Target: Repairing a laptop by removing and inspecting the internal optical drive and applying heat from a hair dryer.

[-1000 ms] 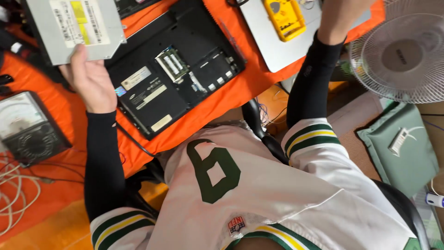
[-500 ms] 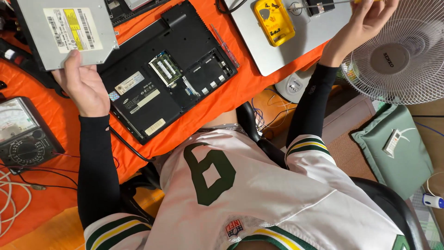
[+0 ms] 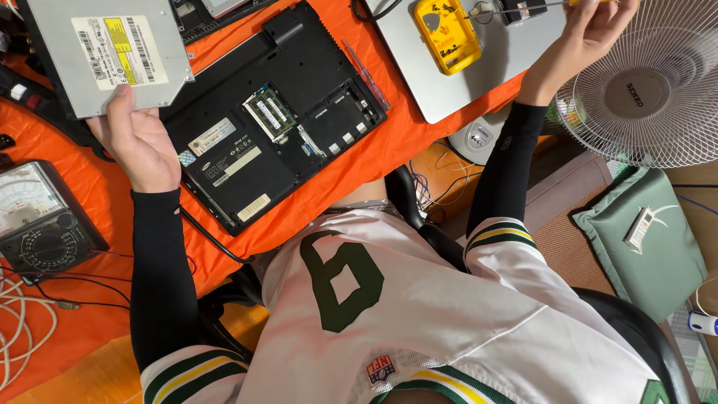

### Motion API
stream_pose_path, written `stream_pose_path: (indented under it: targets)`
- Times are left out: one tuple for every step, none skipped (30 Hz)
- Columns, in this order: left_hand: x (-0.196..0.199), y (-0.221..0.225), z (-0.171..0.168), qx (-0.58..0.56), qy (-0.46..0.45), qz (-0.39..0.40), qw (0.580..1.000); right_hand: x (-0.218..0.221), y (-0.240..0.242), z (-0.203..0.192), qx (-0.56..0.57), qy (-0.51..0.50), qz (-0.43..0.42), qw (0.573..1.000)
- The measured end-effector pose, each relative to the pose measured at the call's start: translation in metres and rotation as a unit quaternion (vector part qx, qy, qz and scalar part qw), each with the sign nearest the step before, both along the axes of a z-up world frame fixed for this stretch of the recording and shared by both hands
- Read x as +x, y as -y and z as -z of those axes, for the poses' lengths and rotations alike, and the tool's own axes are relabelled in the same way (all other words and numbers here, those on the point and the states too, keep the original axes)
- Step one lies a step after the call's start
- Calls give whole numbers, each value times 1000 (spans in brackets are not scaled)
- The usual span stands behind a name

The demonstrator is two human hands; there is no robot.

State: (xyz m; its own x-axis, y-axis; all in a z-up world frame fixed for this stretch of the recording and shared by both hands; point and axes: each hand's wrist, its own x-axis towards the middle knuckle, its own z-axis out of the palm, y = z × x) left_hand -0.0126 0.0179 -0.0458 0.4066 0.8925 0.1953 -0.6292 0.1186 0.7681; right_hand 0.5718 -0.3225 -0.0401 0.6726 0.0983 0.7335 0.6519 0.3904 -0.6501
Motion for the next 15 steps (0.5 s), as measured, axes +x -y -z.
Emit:
stream_pose_path:
  targets:
    - [0,0,2,-3,1,-1,1000,-2,0,-4,1,5,1,1000]
    - [0,-1,3,-6,2,-3,1000,-3,1,-7,1,9,2,1000]
    - [0,1,-2,-7,1,-2,1000,0,3,-6,0,8,3,1000]
    - [1,3,-7,-12,-4,-5,1000,4,5,-4,-5,18,7,1000]
    - [4,5,-11,-17,-8,-7,1000,9,8,-3,-9,28,13,999]
    - [4,7,-14,-18,-9,-6,1000,7,10,-5,-11,28,15,999]
    - [5,8,-18,-17,-14,-8,1000,5,10,-7,-17,35,14,999]
    - [5,9,-21,-17,-20,-9,1000,3,10,-9,-24,43,12,999]
    - [5,9,-20,-18,-20,-9,1000,2,10,-10,-25,43,13,999]
    - [5,8,-19,-20,-18,-13,1000,2,9,-10,-26,48,3,999]
    - [5,9,-17,-22,-16,-15,1000,1,10,-9,-27,52,-6,998]
    - [4,10,-17,-24,-17,-13,999,-4,11,-12,-29,51,-4,998]
    - [4,10,-16,-27,-14,-16,999,-9,10,-15,-38,50,0,998]
    - [4,10,-16,-29,-11,-18,999,-13,10,-18,-46,48,5,998]
    - [3,10,-16,-30,-11,-17,999,-17,8,-23,-47,48,6,998]
